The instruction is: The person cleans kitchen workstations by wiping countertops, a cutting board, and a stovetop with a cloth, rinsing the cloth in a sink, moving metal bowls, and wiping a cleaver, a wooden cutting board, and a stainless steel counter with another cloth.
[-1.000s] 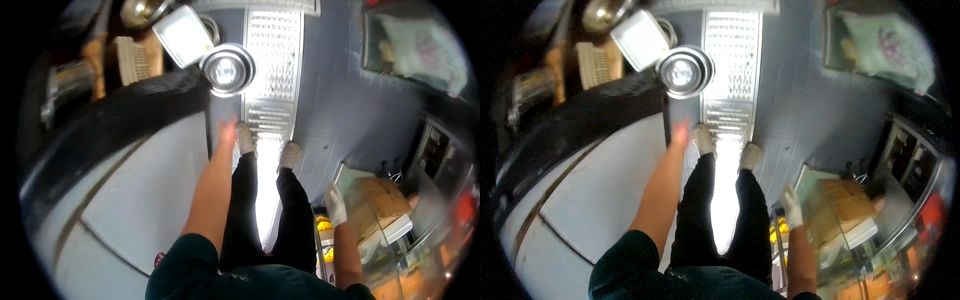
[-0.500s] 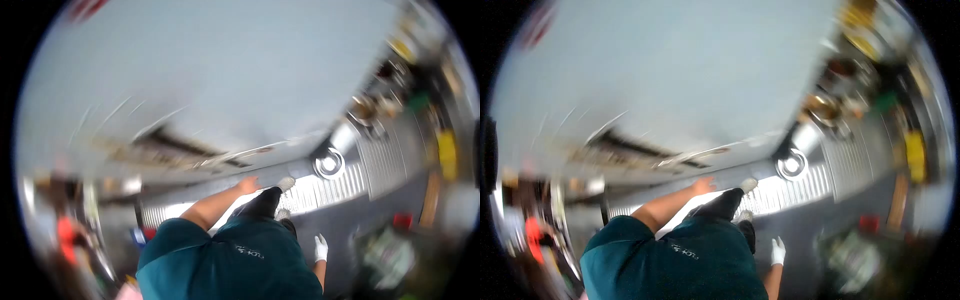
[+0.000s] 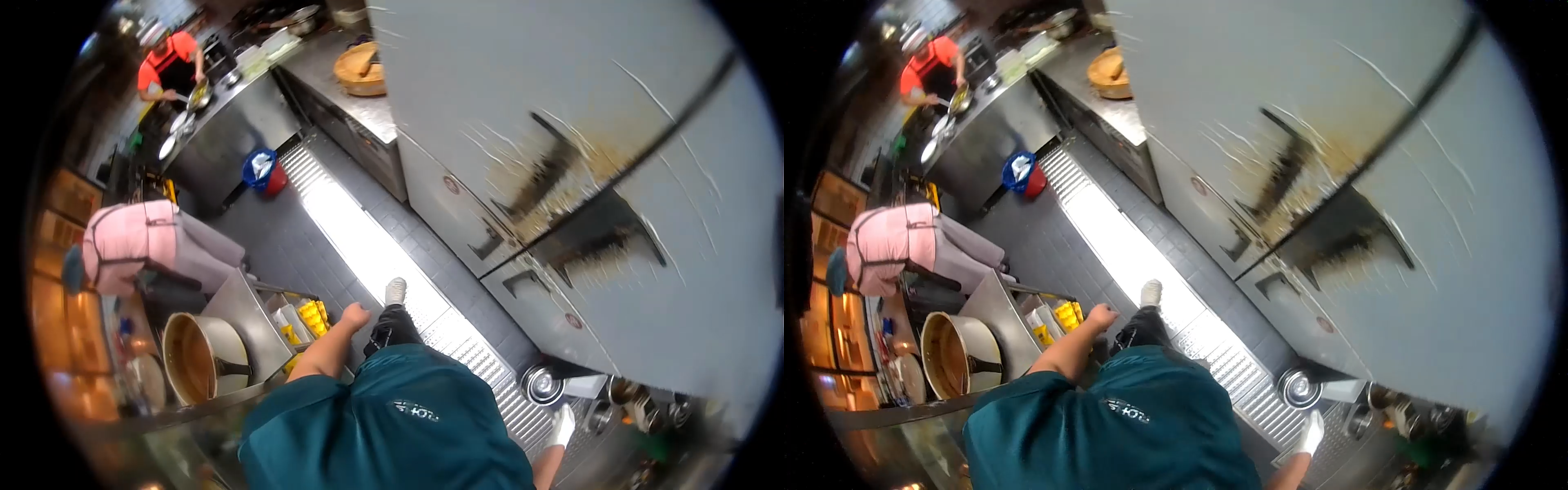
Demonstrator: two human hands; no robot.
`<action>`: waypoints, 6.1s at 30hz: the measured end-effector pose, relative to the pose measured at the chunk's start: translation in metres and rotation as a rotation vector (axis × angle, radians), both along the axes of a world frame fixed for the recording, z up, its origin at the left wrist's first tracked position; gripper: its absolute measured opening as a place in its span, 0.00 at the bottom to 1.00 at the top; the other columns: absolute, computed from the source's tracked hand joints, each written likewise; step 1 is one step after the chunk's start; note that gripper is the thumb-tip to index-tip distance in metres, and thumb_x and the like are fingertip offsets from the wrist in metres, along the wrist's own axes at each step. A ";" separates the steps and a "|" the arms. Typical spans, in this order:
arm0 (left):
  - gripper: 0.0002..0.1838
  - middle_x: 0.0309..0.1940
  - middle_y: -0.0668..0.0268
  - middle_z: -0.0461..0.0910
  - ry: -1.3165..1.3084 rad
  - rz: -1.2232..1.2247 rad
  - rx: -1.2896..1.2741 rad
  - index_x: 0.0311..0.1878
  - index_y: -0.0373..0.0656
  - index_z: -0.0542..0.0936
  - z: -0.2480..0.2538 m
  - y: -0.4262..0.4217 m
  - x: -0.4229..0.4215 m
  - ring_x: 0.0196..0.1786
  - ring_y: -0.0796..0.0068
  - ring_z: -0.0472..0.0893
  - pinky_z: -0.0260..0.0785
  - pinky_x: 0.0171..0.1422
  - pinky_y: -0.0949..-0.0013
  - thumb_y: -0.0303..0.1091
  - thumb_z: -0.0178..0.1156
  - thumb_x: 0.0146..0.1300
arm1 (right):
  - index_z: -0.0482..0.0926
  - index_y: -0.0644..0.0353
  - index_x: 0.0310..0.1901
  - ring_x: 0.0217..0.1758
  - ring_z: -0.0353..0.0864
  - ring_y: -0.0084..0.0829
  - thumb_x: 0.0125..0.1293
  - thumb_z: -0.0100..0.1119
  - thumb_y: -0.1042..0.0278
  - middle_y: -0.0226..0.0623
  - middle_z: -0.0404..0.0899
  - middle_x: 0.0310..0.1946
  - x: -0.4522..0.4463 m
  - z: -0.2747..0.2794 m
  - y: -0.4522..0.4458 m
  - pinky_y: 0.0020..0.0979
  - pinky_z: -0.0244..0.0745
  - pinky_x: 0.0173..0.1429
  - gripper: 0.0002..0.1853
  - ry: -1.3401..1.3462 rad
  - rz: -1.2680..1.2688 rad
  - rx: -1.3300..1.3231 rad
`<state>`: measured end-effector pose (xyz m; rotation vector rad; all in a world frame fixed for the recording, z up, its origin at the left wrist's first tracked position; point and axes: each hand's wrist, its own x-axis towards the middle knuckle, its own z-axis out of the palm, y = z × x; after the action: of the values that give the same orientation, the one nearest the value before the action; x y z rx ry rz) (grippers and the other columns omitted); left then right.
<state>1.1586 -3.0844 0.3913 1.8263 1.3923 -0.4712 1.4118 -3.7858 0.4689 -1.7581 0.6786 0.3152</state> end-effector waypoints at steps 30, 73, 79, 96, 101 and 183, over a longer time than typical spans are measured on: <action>0.31 0.64 0.40 0.81 -0.173 0.076 0.208 0.68 0.33 0.79 0.041 0.451 -0.012 0.69 0.41 0.79 0.71 0.75 0.51 0.43 0.69 0.68 | 0.78 0.52 0.73 0.76 0.75 0.48 0.75 0.60 0.48 0.47 0.77 0.72 0.095 0.143 1.009 0.42 0.68 0.80 0.29 -0.382 1.662 -0.155; 0.49 0.80 0.37 0.60 -0.795 -0.875 0.598 0.84 0.46 0.62 0.140 1.214 0.645 0.80 0.32 0.62 0.58 0.86 0.46 0.23 0.69 0.57 | 0.88 0.52 0.58 0.40 0.84 0.45 0.58 0.80 0.59 0.39 0.86 0.35 0.290 0.095 1.453 0.42 0.80 0.48 0.25 -0.775 0.637 -0.742; 0.54 0.84 0.42 0.57 -0.660 -0.930 0.538 0.83 0.55 0.64 0.098 1.223 0.735 0.82 0.34 0.60 0.57 0.87 0.48 0.31 0.77 0.52 | 0.87 0.56 0.58 0.37 0.86 0.43 0.58 0.80 0.61 0.39 0.88 0.35 0.301 0.101 1.465 0.41 0.81 0.46 0.25 -0.782 0.659 -0.682; 0.35 0.62 0.57 0.82 -0.762 -0.191 -0.299 0.72 0.39 0.73 0.175 1.174 0.601 0.63 0.64 0.82 0.77 0.67 0.65 0.12 0.67 0.60 | 0.87 0.62 0.51 0.49 0.86 0.48 0.62 0.76 0.58 0.45 0.88 0.42 0.301 0.120 1.444 0.45 0.80 0.53 0.20 -0.654 0.607 -0.480; 0.38 0.66 0.48 0.79 -0.881 -0.561 0.158 0.73 0.35 0.66 0.250 1.101 0.633 0.68 0.57 0.81 0.74 0.72 0.61 0.19 0.70 0.60 | 0.89 0.61 0.48 0.45 0.85 0.48 0.64 0.74 0.55 0.43 0.89 0.42 0.300 0.118 1.438 0.43 0.80 0.53 0.18 -0.653 0.631 -0.476; 0.21 0.56 0.59 0.85 -1.049 -0.775 -0.096 0.67 0.39 0.77 0.306 1.041 0.656 0.59 0.70 0.82 0.71 0.70 0.67 0.18 0.57 0.73 | 0.81 0.68 0.55 0.32 0.83 0.22 0.74 0.70 0.49 0.37 0.86 0.34 0.217 0.087 1.394 0.27 0.79 0.38 0.26 -0.113 -0.006 -0.220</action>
<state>1.8147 -2.0431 0.6971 1.9968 -0.0521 0.0921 1.6288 -2.3921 0.5559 -1.9663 0.6567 0.1391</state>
